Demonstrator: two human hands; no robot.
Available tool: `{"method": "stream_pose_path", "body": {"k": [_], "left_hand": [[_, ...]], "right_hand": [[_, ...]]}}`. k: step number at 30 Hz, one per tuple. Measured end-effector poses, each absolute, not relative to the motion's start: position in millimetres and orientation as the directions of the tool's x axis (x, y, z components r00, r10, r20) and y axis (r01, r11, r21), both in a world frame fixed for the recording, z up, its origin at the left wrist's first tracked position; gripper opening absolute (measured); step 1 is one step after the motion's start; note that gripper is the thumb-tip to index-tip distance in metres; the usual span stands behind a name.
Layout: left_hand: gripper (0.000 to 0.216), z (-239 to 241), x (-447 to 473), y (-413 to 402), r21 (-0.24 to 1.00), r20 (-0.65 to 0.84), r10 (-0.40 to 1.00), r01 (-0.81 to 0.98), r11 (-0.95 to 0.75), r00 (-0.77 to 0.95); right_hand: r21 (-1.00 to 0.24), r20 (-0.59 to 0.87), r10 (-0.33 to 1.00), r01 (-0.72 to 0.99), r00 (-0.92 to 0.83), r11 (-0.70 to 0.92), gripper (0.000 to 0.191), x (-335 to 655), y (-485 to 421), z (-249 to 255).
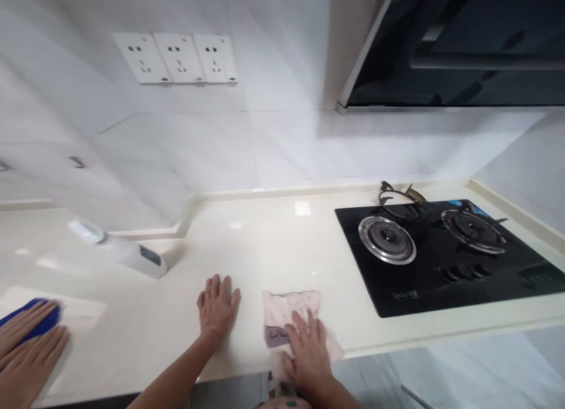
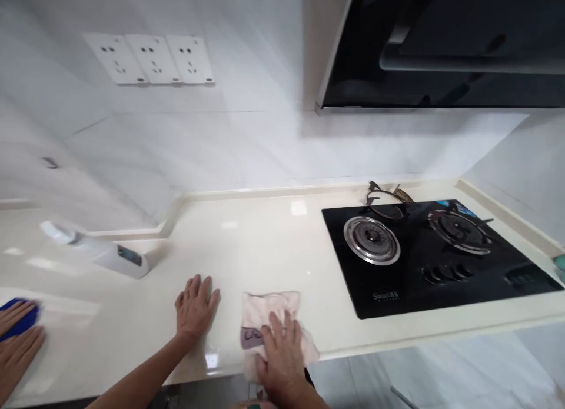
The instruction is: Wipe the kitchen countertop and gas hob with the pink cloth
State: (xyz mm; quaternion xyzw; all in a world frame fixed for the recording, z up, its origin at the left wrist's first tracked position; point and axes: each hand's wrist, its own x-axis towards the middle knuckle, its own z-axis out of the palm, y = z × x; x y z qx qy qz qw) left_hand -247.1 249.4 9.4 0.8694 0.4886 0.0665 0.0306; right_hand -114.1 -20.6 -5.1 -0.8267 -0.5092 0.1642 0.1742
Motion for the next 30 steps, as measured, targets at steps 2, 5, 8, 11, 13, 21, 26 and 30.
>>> {"method": "stream_pose_path", "body": {"k": [2, 5, 8, 11, 13, 21, 26, 30], "left_hand": [[0.054, 8, -249, 249, 0.130, 0.111, 0.847, 0.837, -0.531, 0.520], [0.050, 4, -253, 251, 0.139, 0.139, 0.841, 0.830, -0.540, 0.523], [0.049, -1, -256, 253, 0.138, 0.169, 0.833, 0.824, -0.549, 0.527], [0.050, -6, -256, 252, 0.151, 0.185, 0.829, 0.819, -0.554, 0.527], [0.051, -7, -256, 251, 0.165, 0.188, 0.830, 0.816, -0.554, 0.525], [0.052, -12, -256, 250, 0.199, 0.191, 0.832, 0.809, -0.553, 0.521], [0.051, -16, -259, 251, 0.197, 0.213, 0.828, 0.807, -0.556, 0.519], [0.054, -17, -262, 251, 0.179, 0.198, 0.825, 0.808, -0.561, 0.529]], "right_hand": [[-0.548, -0.103, 0.974, 0.805, 0.203, -0.226, 0.065, -128, 11, 15], [-0.629, -0.066, 0.998, 0.776, 0.018, -0.055, 0.070, -144, 46, 36], [-0.626, -0.060, 0.998, 0.778, 0.023, -0.055, 0.065, -148, 57, 33], [-0.533, -0.009, 0.983, 0.831, 0.181, -0.158, 0.049, -129, 46, 11], [-0.429, 0.070, 0.927, 0.850, 0.368, -0.306, 0.042, -100, 29, -4], [-0.292, 0.270, 0.600, 0.658, 0.753, -0.694, 0.056, 32, -36, -38], [-0.326, 0.259, 0.625, 0.675, 0.737, -0.661, 0.054, 19, -42, -61], [-0.300, 0.227, 0.707, 0.739, 0.669, -0.603, 0.055, -3, -34, -70]]}}
